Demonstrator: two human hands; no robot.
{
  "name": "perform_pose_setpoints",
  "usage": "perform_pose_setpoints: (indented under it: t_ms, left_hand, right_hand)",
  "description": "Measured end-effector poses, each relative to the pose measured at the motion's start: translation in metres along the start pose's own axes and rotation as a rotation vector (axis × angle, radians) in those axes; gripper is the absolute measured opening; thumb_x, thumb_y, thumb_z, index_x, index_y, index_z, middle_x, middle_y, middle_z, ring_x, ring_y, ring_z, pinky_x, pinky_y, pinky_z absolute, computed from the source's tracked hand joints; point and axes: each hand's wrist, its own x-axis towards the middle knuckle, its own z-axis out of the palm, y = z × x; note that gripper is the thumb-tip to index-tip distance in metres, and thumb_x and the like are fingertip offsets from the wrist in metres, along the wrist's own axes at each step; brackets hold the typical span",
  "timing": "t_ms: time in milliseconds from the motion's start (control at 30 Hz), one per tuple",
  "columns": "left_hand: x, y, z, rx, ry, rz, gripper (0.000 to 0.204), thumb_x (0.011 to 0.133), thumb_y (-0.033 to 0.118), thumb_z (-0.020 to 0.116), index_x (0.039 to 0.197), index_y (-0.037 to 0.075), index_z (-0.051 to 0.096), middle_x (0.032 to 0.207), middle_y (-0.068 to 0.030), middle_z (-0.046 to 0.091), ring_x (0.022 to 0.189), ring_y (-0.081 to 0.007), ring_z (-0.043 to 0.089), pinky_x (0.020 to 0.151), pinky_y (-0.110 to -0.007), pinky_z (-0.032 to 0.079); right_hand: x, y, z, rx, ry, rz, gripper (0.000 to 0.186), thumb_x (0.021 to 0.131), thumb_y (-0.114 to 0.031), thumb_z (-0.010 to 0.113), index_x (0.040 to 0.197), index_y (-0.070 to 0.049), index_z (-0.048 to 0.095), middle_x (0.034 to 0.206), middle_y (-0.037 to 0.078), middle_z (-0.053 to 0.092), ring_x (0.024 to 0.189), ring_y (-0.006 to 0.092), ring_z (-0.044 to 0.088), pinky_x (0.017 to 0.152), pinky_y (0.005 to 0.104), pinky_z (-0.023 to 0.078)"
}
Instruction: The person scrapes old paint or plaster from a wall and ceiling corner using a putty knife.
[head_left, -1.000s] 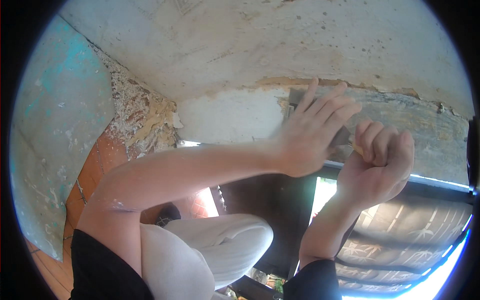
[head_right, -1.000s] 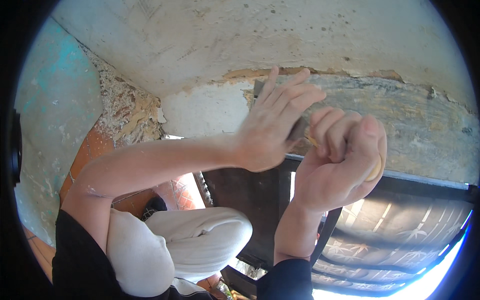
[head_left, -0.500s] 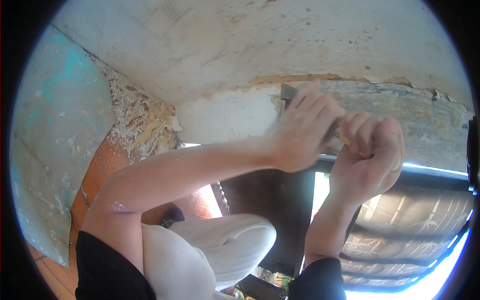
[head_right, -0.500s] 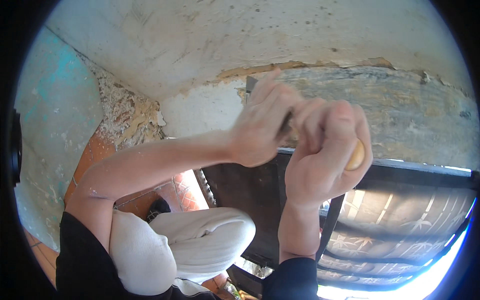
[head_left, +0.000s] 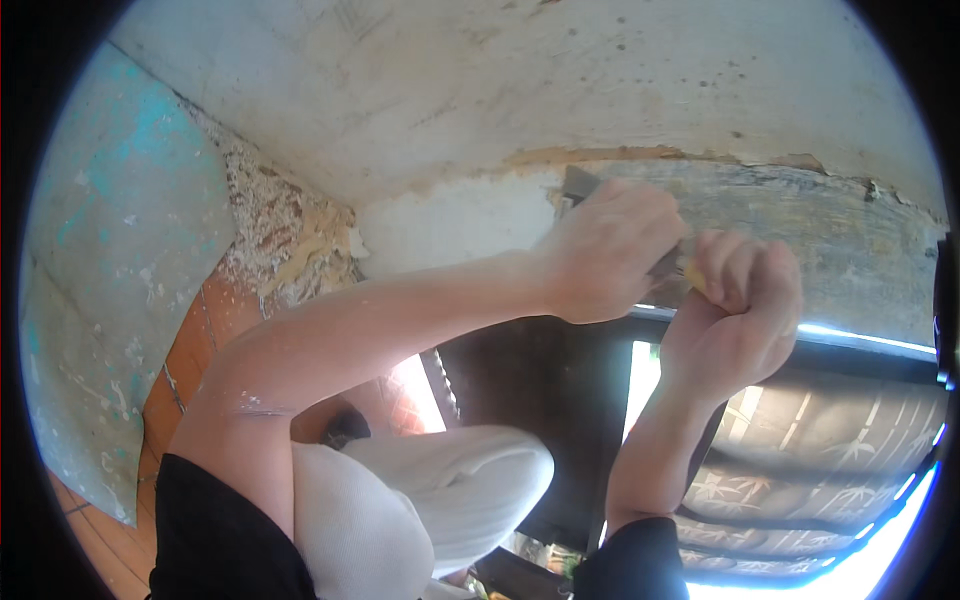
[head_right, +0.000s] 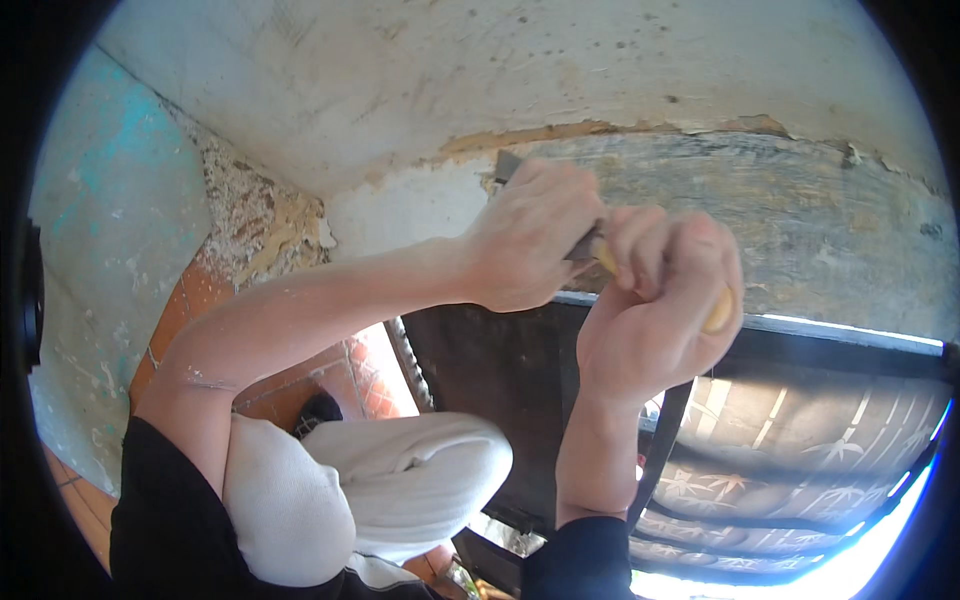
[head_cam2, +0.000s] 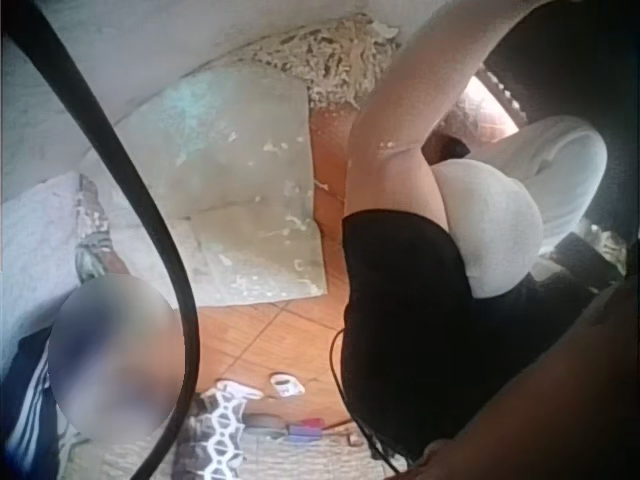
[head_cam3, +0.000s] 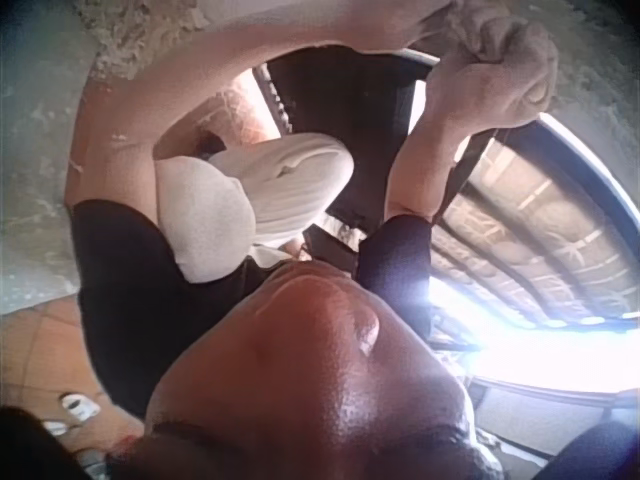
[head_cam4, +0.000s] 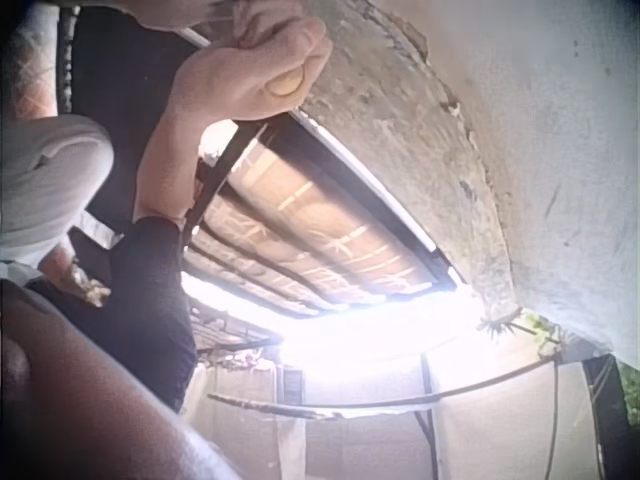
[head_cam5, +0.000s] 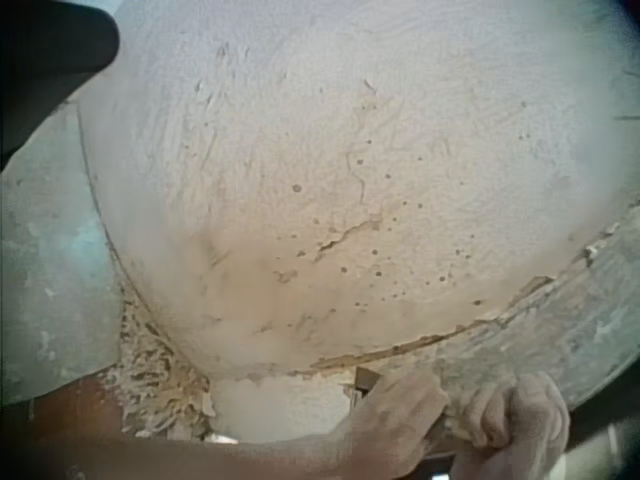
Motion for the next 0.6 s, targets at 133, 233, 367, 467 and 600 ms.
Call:
perform_pose_setpoints:
  t_ms: [133,233,367,467,600]
  left_hand:
    - [0.013,0.017,0.005,-0.058,-0.039,-0.026,0.019,0.076,0.012,0.062,0.09,0.004,0.051,0.089,-0.0132,0.052,0.089,-0.0319,0.052,0.082,-0.043,0.038]
    - [0.005,0.003,0.01,-0.072,-0.055,0.035,0.02,0.075,0.012,0.062,0.089,0.004,0.051,0.088,-0.0131,0.051,0.088,-0.0324,0.051,0.081,-0.044,0.037]
    - [0.005,0.012,0.012,-0.006,0.074,-0.011,0.028,0.068,0.015,0.072,0.085,0.005,0.051,0.083,-0.0123,0.049,0.079,-0.0334,0.049,0.074,-0.045,0.035]
    - [0.008,-0.002,0.014,-0.046,-0.029,0.037,0.029,0.069,0.016,0.072,0.087,0.004,0.053,0.084,-0.0122,0.049,0.081,-0.0329,0.051,0.076,-0.045,0.035]
    - [-0.009,-0.005,0.005,-0.044,0.053,0.017,0.027,0.074,0.018,0.07,0.091,0.006,0.053,0.089,-0.0127,0.051,0.086,-0.0336,0.051,0.077,-0.045,0.035]
  right_hand:
    - [0.011,-0.022,-0.024,0.337,-0.269,-0.009,0.024,0.096,-0.002,0.043,0.072,-0.003,0.044,0.06,0.0,0.034,0.056,0.0119,0.033,0.059,0.0293,0.033]
    - [0.002,0.0,0.003,-0.16,0.09,-0.005,0.029,0.097,-0.005,0.041,0.068,-0.007,0.038,0.059,-0.001,0.03,0.056,0.0107,0.032,0.06,0.0297,0.031]
    - [0.006,-0.018,-0.028,0.213,-0.21,0.009,0.029,0.097,-0.005,0.04,0.068,-0.007,0.038,0.059,-0.002,0.028,0.056,0.0104,0.032,0.062,0.0309,0.032]
    - [0.006,-0.005,-0.016,0.181,-0.123,0.027,0.03,0.098,-0.007,0.041,0.068,-0.008,0.038,0.058,-0.002,0.03,0.056,0.0109,0.033,0.062,0.0316,0.032]
    - [0.0,-0.009,-0.009,0.063,-0.128,0.037,0.031,0.097,-0.008,0.044,0.067,-0.008,0.037,0.057,-0.002,0.028,0.054,0.0108,0.031,0.063,0.0315,0.034]
